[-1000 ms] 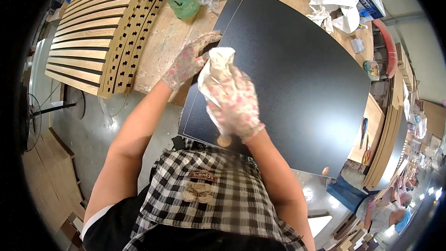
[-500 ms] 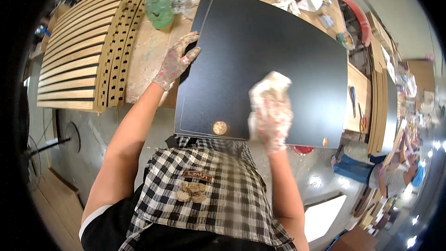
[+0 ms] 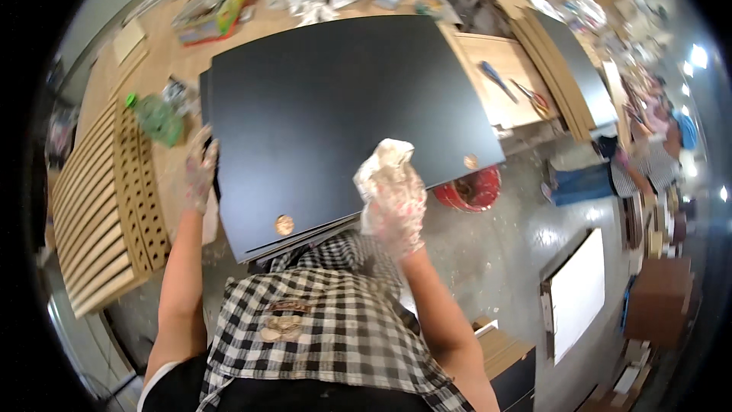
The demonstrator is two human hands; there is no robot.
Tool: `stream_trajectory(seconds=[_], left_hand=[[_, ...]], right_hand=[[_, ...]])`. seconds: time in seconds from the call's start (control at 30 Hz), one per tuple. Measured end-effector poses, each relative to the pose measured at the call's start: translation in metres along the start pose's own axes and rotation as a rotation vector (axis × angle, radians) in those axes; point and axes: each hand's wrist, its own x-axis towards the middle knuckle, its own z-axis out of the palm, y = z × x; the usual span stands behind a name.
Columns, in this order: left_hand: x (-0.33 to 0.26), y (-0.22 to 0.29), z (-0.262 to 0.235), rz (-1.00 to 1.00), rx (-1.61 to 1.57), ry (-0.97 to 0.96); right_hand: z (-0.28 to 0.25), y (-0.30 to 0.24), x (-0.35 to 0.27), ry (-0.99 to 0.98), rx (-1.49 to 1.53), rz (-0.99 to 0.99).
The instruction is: The person wipes down slatted wooden panels and black furniture boards with a cloth, then applies a substance from a container using a brush to the surfaces.
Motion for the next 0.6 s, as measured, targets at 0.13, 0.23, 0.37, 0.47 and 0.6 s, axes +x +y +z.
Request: stream_trajectory(seconds=[0.13, 0.23, 0.37, 0.47, 0.6], left_hand=[[0.000, 0.025, 0.004, -0.089, -0.169, -0.013], [0.000, 0.007, 0.006, -0.089, -0.112, -0.006], [0.001, 0.007, 0.011, -0.198, -0.169, 0.010], [0.007, 0.022, 0.015, -0.277, -0.102, -0.024], [0.002, -0.009, 0.002, -0.299, -0.613, 0.010]], right_hand=[[-0.032, 0.126, -0.057, -0.016, -0.348, 0.377], [-0.067, 0.159, -0.058, 0.178, -0.395, 0.459], [-0.048, 0.069, 0.000, -0.118, -0.290, 0.259], [-0.027, 0.043, 0.002, -0.041, 0.055, 0.017], [-0.058, 0.159, -0.027, 0.006, -0.267, 0.247]])
